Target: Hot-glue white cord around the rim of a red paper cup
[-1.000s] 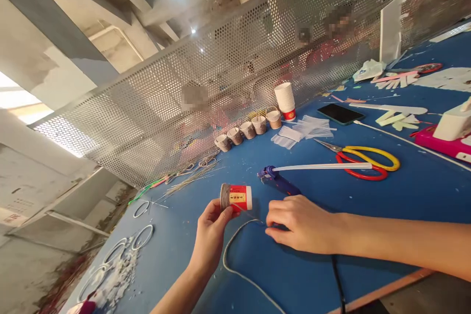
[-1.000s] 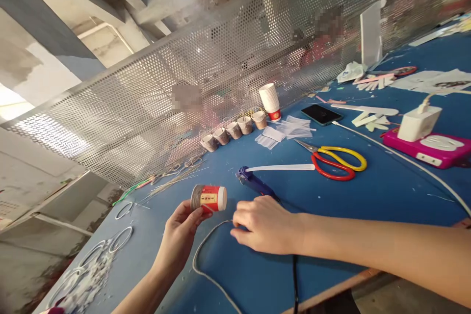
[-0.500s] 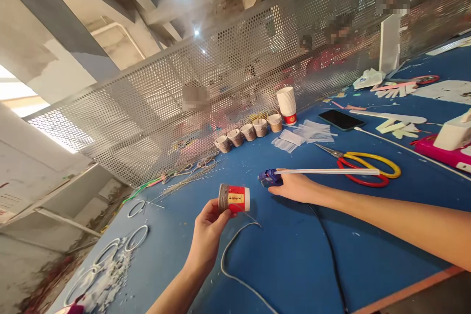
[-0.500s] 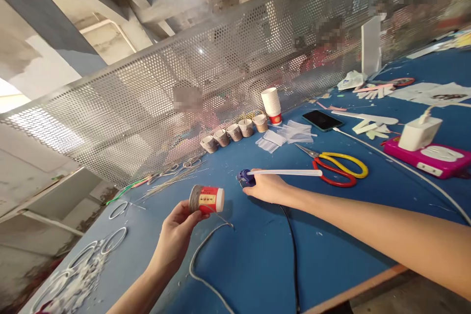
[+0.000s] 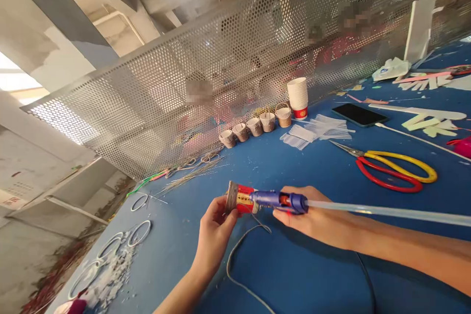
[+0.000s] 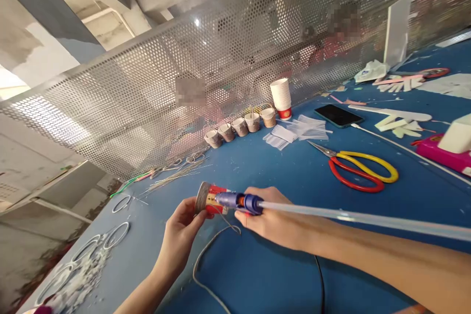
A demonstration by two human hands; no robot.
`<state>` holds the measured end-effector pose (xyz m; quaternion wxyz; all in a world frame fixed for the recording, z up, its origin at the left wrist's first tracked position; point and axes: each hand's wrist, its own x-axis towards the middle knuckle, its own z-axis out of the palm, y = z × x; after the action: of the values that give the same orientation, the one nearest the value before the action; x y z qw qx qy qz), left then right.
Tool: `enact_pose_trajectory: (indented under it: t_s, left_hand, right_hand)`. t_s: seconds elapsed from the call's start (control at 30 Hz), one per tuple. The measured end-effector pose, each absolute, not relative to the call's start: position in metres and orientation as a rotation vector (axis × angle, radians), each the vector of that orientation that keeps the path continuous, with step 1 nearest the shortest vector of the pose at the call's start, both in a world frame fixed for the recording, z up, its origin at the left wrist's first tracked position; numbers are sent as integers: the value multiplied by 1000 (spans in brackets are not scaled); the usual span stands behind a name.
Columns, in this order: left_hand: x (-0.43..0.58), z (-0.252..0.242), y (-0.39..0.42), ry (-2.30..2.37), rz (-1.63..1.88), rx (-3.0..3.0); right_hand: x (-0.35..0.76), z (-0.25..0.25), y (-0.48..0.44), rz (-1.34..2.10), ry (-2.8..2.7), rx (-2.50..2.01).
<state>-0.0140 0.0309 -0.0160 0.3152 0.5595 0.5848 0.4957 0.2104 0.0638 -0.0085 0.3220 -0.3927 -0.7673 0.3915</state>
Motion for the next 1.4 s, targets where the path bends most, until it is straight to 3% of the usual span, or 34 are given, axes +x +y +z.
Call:
enact_pose_trajectory:
  t_s: [1.4]
  left_hand:
    - [-9, -19, 28, 1621, 1246, 1697]
  right_hand:
    - [206, -29, 58, 417, -2282, -853]
